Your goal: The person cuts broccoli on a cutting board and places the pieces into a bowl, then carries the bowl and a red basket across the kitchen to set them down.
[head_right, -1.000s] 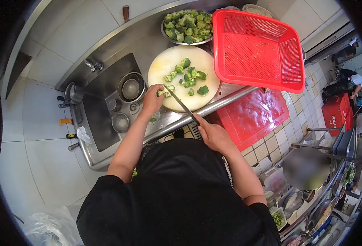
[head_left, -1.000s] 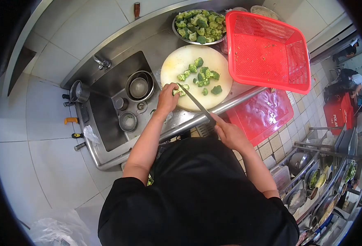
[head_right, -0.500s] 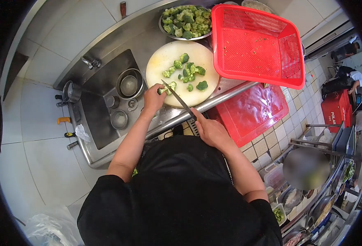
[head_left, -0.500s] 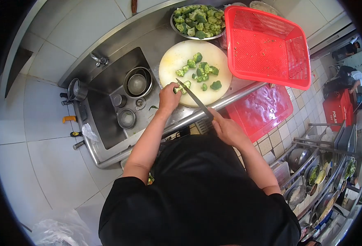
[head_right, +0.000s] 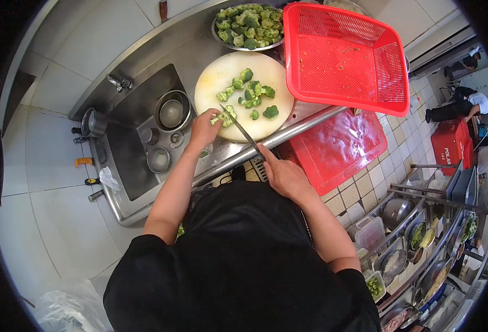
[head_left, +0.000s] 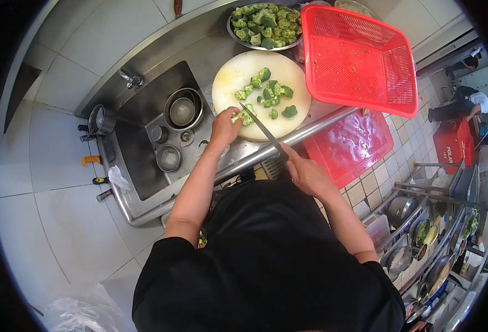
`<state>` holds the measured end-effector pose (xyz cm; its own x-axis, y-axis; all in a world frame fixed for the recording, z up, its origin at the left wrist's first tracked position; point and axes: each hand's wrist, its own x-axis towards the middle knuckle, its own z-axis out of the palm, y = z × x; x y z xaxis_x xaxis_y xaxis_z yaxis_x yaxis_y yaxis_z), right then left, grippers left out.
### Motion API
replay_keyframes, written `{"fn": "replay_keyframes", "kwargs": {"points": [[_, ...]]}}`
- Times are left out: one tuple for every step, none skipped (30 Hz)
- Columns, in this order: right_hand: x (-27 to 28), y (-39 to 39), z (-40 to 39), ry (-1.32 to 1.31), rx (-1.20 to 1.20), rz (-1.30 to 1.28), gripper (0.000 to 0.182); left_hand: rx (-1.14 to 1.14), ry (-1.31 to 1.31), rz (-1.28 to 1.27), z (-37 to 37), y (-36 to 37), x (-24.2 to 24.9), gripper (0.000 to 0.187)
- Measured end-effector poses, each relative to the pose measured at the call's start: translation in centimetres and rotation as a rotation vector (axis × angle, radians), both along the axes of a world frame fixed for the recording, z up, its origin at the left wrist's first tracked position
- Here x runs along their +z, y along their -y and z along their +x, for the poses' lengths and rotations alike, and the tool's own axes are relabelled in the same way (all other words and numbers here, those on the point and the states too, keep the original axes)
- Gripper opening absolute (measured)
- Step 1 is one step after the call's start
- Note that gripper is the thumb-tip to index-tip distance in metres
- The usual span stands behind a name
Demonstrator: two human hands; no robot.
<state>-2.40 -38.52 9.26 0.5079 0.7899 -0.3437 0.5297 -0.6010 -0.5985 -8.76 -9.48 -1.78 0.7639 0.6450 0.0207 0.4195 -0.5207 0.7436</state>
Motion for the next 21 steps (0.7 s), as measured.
{"fn": "replay_keyframes", "kwargs": {"points": [[0.0,0.0,0.0,0.003,0.007,-0.007,0.055,-0.070,-0.010,0.000,0.0,-0.2,-0.2,0.027],[0.0,0.1,0.0,0.005,0.011,-0.015,0.055,-0.073,-0.010,0.000,0.0,-0.3,-0.4,0.027],[0.0,0.1,-0.1,0.005,0.006,-0.015,0.055,-0.063,-0.014,-0.004,0.0,-0.3,-0.4,0.026],[0.0,0.2,-0.1,0.012,0.018,-0.009,0.055,-0.053,-0.020,-0.009,-0.1,-0.2,-0.5,0.024],[-0.1,0.2,-0.2,0.018,0.032,-0.004,0.055,-0.058,-0.022,-0.011,-0.1,-0.2,-0.5,0.024],[-0.1,0.3,-0.3,0.015,0.028,-0.007,0.055,-0.050,-0.016,-0.010,-0.2,-0.1,-0.5,0.023],[0.0,0.3,-0.4,0.053,0.044,-0.021,0.056,-0.041,-0.008,-0.010,-0.3,0.0,-0.4,0.023],[0.0,0.3,-0.4,0.092,0.062,-0.036,0.056,-0.044,-0.009,-0.014,-0.3,0.1,-0.3,0.023],[0.0,0.4,-0.3,0.090,0.060,-0.039,0.056,-0.040,-0.008,-0.005,-0.3,0.1,-0.2,0.022],[0.0,0.4,-0.3,0.108,0.073,-0.051,0.056,-0.037,-0.007,0.004,-0.3,0.2,-0.1,0.022],[0.0,0.5,-0.3,0.126,0.085,-0.063,0.056,-0.038,-0.009,0.002,-0.3,0.2,0.0,0.022],[-0.1,0.5,-0.3,0.124,0.084,-0.065,0.056,-0.040,-0.024,-0.001,-0.3,0.3,0.1,0.020],[-0.3,0.6,-0.3,0.138,0.088,-0.102,0.055,-0.041,-0.038,-0.003,-0.3,0.3,0.2,0.018],[-0.6,0.7,-0.3,0.151,0.092,-0.139,0.055,-0.041,-0.040,-0.003,-0.3,0.3,0.1,0.018],[-1.4,0.9,-0.3,0.148,0.090,-0.139,0.055,-0.048,-0.016,0.008,-0.5,0.2,-0.2,0.018],[-2.2,1.2,-0.1,0.102,0.068,-0.139,0.054,-0.057,0.011,0.018,-0.5,0.2,-0.2,0.017],[-2.9,1.5,0.4,0.061,0.050,-0.140,0.054,-0.056,0.018,0.019,-0.3,0.2,-0.1,0.017],[-2.5,1.5,0.4,0.063,0.050,-0.141,0.054,-0.049,0.005,0.008,-0.5,0.2,-0.1,0.016],[-2.0,1.7,0.5,0.041,0.052,-0.133,0.053,-0.044,-0.007,0.000,-0.6,0.1,0.1,0.016],[-1.4,1.6,0.7,0.022,0.052,-0.121,0.053,-0.047,-0.002,0.004,-0.6,-0.1,0.1,0.016],[-1.0,1.9,0.7,0.025,0.047,-0.117,0.053,-0.024,0.002,0.010,-0.5,-0.4,-0.2,0.020]]}}
